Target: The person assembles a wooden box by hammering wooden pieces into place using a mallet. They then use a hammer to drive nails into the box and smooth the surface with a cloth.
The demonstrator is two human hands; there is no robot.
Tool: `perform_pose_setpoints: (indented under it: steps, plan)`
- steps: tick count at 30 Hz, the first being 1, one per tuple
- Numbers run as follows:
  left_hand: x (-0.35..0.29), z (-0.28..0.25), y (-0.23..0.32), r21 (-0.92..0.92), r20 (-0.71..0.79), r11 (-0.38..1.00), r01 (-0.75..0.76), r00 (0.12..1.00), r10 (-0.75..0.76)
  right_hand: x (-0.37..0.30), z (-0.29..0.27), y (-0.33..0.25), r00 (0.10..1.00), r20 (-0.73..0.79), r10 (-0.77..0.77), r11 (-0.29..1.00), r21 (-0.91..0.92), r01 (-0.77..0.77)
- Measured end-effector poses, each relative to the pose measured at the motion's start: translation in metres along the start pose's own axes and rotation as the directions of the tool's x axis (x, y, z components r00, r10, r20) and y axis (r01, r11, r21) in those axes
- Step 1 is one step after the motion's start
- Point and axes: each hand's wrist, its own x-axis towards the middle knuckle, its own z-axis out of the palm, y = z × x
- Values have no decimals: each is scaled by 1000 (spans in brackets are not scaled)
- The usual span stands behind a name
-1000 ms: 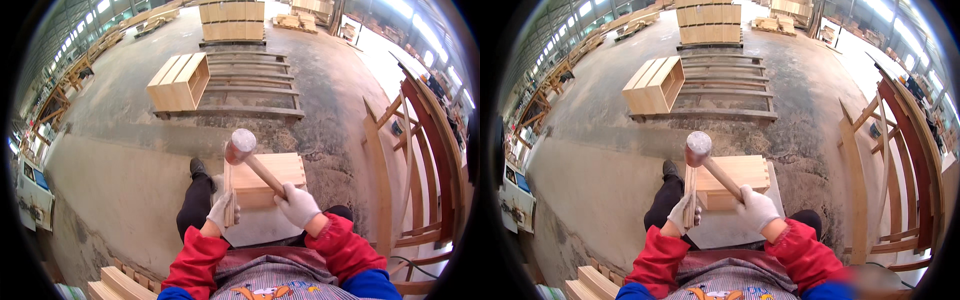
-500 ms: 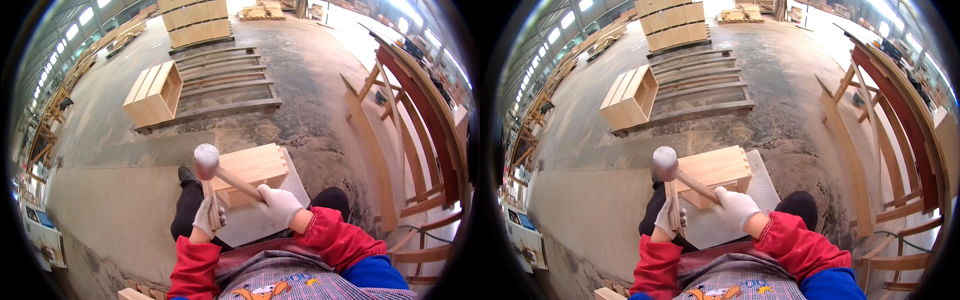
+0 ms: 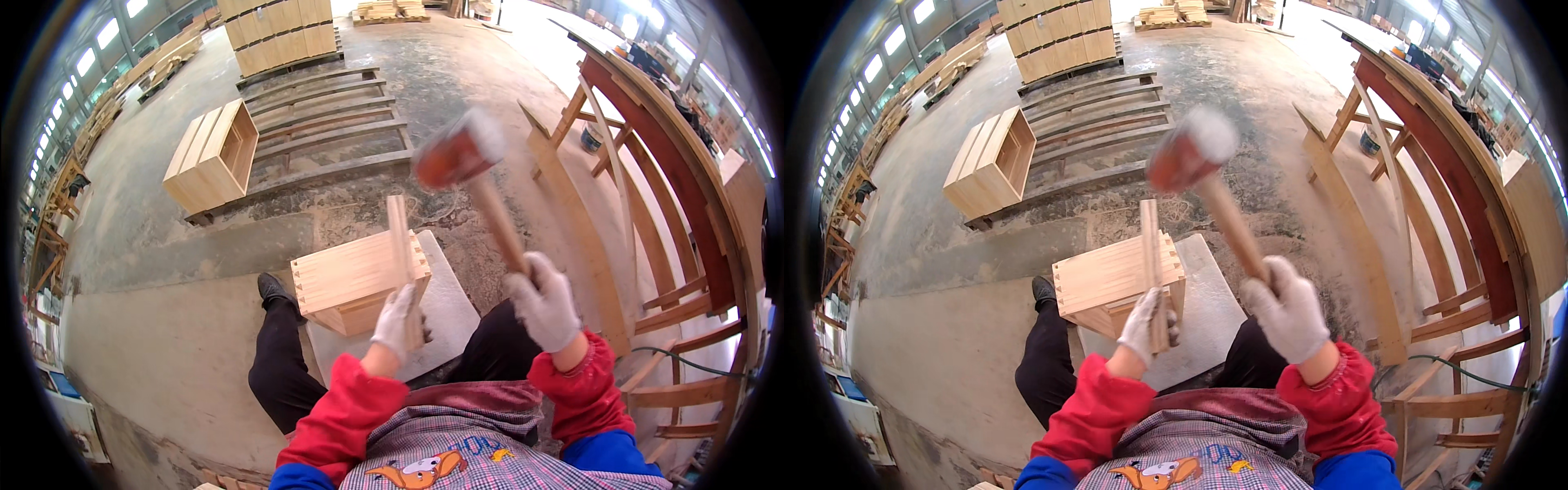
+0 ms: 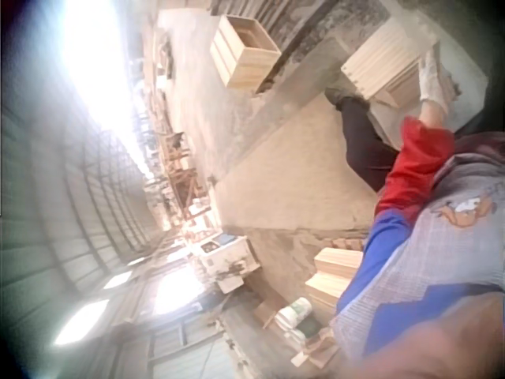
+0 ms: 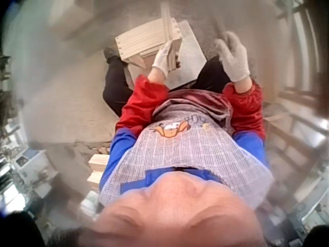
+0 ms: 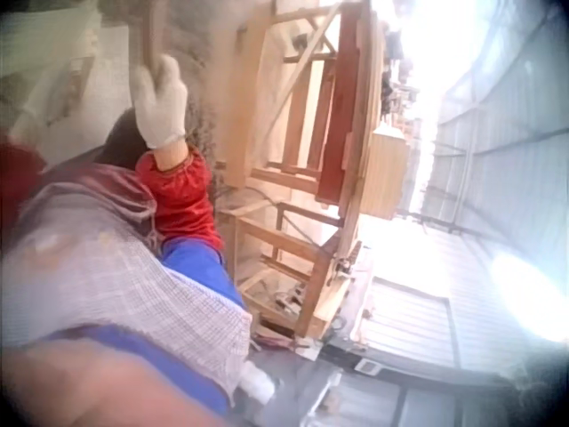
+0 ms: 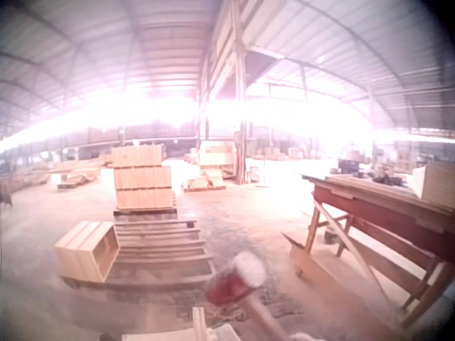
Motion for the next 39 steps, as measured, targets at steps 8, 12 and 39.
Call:
perform_pose_setpoints:
  steps: [8, 12, 39]
  plan:
    - [49, 15, -28, 41, -26, 999, -30, 999, 31, 6, 15, 17, 954, -203, -222, 955, 153, 255]
    - [45, 19, -24, 73, -5, 997, -1, 1000, 2, 37, 21, 102, 981, 182, -62, 777, -609, 162]
    - [17, 32, -29, 176, 34, 984, -11, 999, 5, 4, -46, 14, 994, -79, -75, 993, -102, 67]
